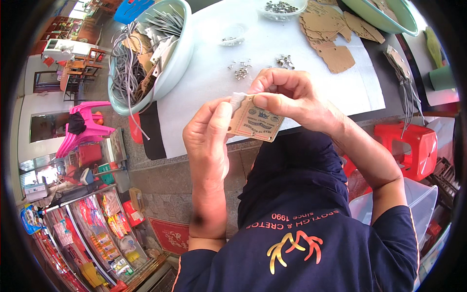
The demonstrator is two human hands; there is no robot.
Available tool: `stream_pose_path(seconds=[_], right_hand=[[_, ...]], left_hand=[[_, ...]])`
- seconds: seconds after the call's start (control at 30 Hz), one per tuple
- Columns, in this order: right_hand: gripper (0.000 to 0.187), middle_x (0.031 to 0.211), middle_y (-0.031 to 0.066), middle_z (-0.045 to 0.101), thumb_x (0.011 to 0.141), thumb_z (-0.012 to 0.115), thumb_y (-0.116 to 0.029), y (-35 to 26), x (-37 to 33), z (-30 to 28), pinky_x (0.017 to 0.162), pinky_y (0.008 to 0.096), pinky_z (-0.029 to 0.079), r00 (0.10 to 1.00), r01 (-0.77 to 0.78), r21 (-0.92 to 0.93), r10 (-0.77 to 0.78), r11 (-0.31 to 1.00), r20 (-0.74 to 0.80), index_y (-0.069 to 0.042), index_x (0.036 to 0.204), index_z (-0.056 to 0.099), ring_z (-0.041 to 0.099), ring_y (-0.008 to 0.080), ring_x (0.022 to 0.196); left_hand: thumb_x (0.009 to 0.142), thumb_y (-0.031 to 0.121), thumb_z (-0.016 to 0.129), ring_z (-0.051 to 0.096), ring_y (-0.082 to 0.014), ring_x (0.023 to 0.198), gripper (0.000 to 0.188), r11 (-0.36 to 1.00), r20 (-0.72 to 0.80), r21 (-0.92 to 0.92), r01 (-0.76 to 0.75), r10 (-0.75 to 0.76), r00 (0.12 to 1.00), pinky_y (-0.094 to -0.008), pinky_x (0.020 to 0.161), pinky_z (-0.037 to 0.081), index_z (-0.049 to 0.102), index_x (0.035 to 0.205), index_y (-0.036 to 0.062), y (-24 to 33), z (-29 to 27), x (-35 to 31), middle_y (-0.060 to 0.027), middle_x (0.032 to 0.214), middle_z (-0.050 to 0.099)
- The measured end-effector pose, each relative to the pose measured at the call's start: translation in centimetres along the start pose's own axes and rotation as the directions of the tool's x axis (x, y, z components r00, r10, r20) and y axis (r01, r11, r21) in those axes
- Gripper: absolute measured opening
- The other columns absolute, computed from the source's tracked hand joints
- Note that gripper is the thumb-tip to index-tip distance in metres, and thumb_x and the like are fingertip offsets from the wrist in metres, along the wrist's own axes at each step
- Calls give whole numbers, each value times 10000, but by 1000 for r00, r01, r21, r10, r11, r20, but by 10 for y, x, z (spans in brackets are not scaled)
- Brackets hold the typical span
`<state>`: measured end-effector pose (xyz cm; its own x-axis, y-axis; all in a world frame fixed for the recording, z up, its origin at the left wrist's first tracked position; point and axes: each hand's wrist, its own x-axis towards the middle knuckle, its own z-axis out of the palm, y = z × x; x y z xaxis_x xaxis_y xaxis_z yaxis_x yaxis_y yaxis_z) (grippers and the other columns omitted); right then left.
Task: The worker is manually inserting small metal eyelets or studs into pre-punched holes in shoe component templates.
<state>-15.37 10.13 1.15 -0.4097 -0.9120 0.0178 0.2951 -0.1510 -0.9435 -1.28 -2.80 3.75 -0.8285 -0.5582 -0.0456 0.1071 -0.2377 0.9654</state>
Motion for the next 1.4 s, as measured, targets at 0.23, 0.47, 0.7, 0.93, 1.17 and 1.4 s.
stream_pose_path(seconds=[0.23,0.47,0.7,0.93,1.17,1.4], right_hand=[[100,967,2,573,938,618,-108,1,-7,1,791,231,451,996,82,-168,-84,982,-3,-16,970,596,538,55,890],[208,826,-64,573,933,629,-244,1,-2,4,690,199,417,1000,-6,-48,5,999,-16,-38,959,630,492,10,765],[194,903,-28,630,919,638,-230,4,-2,2,737,216,449,999,-45,-30,46,999,5,-46,979,632,551,33,824],[211,847,-57,586,941,621,-238,3,-3,4,691,196,421,999,-42,-38,43,998,10,-30,965,636,505,14,781],[185,863,-40,577,954,591,-209,2,-4,4,712,204,434,999,-42,-138,45,990,23,-29,995,574,509,17,804],[158,866,-44,564,950,585,-183,-1,-3,4,704,197,415,998,-29,-127,36,991,48,-31,987,567,489,15,802]], left_hand=[[973,134,557,597,-72,835,217,952,104,223,-208,189,977,-225,753,496,662,1044,-43,3,-7,-3,-56,921,673],[943,77,596,603,-65,815,159,991,140,132,-10,-9,990,-218,740,496,643,1037,-43,10,-9,4,-54,919,672],[920,39,620,594,-53,772,131,989,143,147,18,-40,989,-208,699,489,619,1029,-32,5,-11,9,-31,882,660],[921,37,621,576,-35,757,99,982,160,189,27,-57,985,-188,675,471,619,1005,-15,7,-8,10,-21,875,653],[924,61,614,558,-30,777,89,990,164,144,8,-32,986,-182,692,456,595,987,0,2,-7,10,-5,873,631],[940,68,591,540,-23,790,87,998,171,59,2,-12,985,-186,721,447,579,1001,7,-3,-6,7,1,876,617]])
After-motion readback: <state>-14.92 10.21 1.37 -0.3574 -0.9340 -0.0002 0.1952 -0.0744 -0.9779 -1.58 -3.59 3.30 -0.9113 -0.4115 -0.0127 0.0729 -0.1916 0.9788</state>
